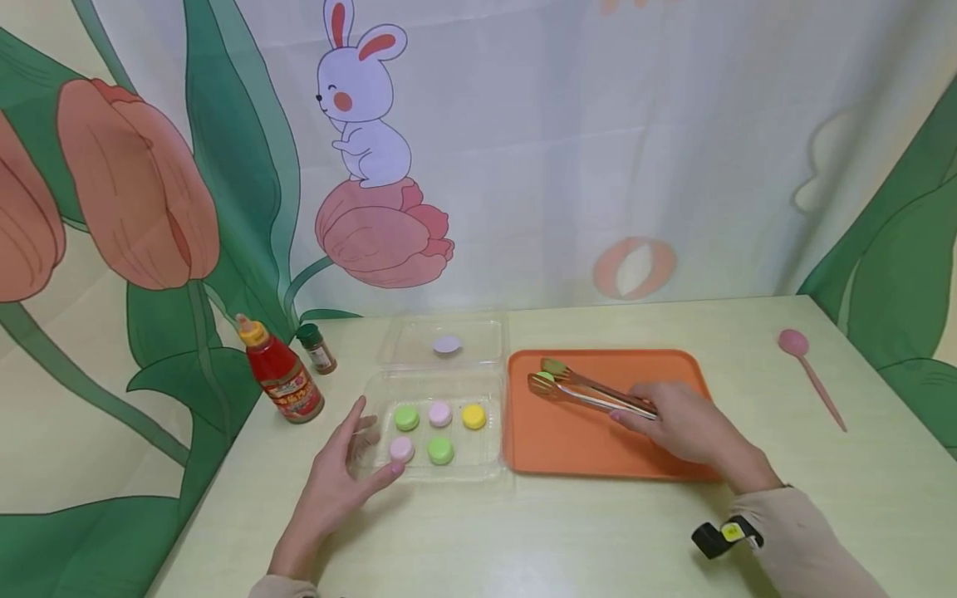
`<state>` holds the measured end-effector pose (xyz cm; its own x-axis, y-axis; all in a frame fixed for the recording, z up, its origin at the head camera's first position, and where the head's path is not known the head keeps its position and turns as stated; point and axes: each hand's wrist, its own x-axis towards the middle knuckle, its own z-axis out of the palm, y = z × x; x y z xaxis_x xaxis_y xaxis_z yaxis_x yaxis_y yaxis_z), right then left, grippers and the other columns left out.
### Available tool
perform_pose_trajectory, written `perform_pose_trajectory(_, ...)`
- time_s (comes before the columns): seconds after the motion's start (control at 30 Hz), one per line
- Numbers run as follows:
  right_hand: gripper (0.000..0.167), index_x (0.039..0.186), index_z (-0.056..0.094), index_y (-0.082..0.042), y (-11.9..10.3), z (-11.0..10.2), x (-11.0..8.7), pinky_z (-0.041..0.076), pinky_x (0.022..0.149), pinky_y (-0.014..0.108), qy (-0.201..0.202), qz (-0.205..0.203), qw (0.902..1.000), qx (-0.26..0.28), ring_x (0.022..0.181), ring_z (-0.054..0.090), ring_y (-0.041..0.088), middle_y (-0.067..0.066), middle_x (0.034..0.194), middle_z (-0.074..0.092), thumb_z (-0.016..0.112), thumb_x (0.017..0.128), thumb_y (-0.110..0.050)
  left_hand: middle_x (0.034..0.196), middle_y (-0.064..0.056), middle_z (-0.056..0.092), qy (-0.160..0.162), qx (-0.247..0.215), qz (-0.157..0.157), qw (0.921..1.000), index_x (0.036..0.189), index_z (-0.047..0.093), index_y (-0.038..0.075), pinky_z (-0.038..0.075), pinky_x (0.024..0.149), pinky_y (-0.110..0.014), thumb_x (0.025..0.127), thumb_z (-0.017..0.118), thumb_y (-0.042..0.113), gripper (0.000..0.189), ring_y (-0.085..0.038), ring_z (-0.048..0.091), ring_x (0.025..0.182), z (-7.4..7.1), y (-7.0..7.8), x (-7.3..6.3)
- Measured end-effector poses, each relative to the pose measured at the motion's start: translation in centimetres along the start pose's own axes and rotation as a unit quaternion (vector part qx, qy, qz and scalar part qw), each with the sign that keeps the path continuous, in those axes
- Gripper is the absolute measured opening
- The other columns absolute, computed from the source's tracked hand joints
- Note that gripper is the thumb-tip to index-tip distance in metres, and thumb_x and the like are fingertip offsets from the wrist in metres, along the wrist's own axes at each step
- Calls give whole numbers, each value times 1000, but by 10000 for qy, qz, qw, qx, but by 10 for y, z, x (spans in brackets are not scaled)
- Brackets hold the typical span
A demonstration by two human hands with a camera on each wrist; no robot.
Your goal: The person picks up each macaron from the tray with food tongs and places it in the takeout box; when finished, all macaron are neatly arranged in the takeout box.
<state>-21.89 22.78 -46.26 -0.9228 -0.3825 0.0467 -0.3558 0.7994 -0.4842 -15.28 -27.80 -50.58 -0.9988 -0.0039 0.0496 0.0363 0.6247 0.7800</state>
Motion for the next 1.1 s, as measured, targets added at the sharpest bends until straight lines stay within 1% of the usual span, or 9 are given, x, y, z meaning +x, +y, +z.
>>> perform_pose_trajectory(0.2,32,106,74,-14,-1,-1,-2,44,65,31,7,-139,9999,62,71,53,12,-7,77,59,75,108,-46,168,-10,52,37,-47,92,9999,180,19,32,36,129,-68,88,94,54,120,-36,56,152,0,-3,0)
perform_pose_trajectory(0.37,29,101,73,-15,0,-1,-3,43,63,29,51,-273,9996,108,69,51,11,-7,75,57,74,109,-43,168,-10,52,23,-13,86,10000,180,18,30,35,129,-69,88,93,55,121,-36,56,152,0,-2,1)
perform_pose_trajectory(0.57,29,102,72,-14,-1,-5,-4,41,61,29,42,-242,9996,150,69,50,11,-7,74,55,73,110,-42,168,-10,52,22,-2,80,10000,180,18,29,34,129,-69,88,93,54,121,-36,55,153,-1,-1,0)
perform_pose_trajectory(0.73,24,100,70,-15,-5,-14,-7,39,58,28,228,-240,9992,226,67,49,11,-7,73,52,74,110,-37,169,-11,52,41,0,137,9999,180,18,29,33,130,-69,89,92,54,120,-36,55,153,0,-1,1)
perform_pose_trajectory(0.87,25,96,68,-19,-13,-19,-10,36,55,26,373,-342,9979,394,62,45,9,-8,71,48,73,110,-39,168,-11,52,46,-27,163,9999,180,18,28,33,130,-69,89,93,53,120,-36,55,153,-1,-1,0)
perform_pose_trajectory(1.0,25,95,67,-20,-28,-23,-14,34,53,25,358,-563,9960,602,59,41,6,-9,70,47,73,110,-40,168,-11,52,42,-11,152,9999,180,18,28,33,130,-69,90,93,53,120,-37,54,154,0,-2,0)
perform_pose_trajectory(1.1,26,94,66,-21,-40,-22,-16,34,53,24,343,-780,9944,620,58,40,3,-11,69,47,74,109,-40,168,-11,52,38,1,136,9999,180,18,28,34,130,-69,90,92,52,119,-37,54,153,0,-2,0)
